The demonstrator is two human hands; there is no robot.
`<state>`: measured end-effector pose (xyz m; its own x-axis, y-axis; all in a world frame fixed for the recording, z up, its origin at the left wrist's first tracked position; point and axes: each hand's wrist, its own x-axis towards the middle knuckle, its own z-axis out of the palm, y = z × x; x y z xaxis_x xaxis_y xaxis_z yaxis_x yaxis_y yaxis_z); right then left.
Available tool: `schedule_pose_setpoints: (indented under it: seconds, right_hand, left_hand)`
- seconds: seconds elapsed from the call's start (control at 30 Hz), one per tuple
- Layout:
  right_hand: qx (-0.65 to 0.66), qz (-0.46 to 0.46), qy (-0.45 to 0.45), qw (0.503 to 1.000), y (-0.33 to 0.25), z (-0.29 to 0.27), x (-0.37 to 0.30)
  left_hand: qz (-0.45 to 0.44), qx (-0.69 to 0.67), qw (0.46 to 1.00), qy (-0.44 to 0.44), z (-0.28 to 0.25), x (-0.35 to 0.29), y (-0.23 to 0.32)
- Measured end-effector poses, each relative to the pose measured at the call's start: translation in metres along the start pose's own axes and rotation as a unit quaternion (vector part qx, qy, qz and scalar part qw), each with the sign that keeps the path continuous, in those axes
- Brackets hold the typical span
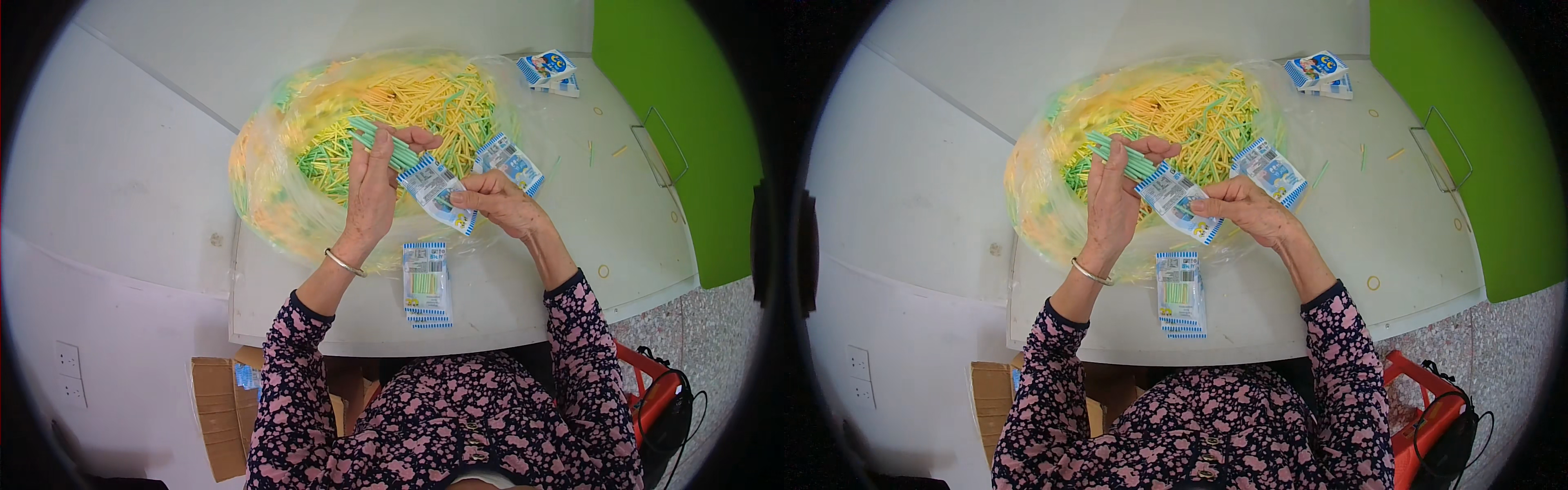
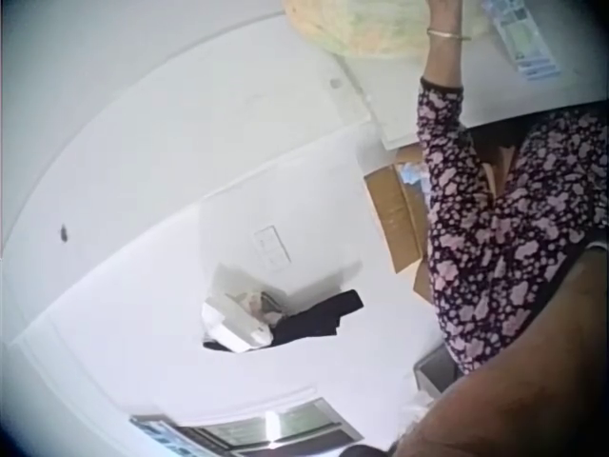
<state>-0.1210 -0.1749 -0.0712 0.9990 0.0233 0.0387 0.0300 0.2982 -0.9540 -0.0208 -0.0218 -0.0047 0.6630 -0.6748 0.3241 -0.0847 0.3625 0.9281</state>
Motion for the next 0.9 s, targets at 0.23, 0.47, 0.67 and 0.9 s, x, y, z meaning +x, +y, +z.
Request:
schedule_pose_setpoints:
  seconds: [0.23,0.47,0.67,0.9]
  right_hand:
    - [0.024,0.002,-0.008,1.000,0.006,-0.003,0.001]
    - [0.010,0.011,-0.021,1.000,0.006,0.001,0.005]
    - [0.005,0.010,0.001,1.000,0.006,0.001,0.004]
    - [-0.010,-0.005,0.011,1.000,0.006,0.003,0.004]
  left_hand:
    - [-0.011,0.065,0.997,-0.035,-0.009,-0.002,-0.007]
    - [-0.006,0.120,0.993,-0.006,-0.012,-0.005,-0.012]
    - [-0.067,0.059,0.996,-0.003,-0.007,-0.007,-0.010]
    - [-0.085,0.052,0.995,0.005,-0.009,-0.008,-0.011]
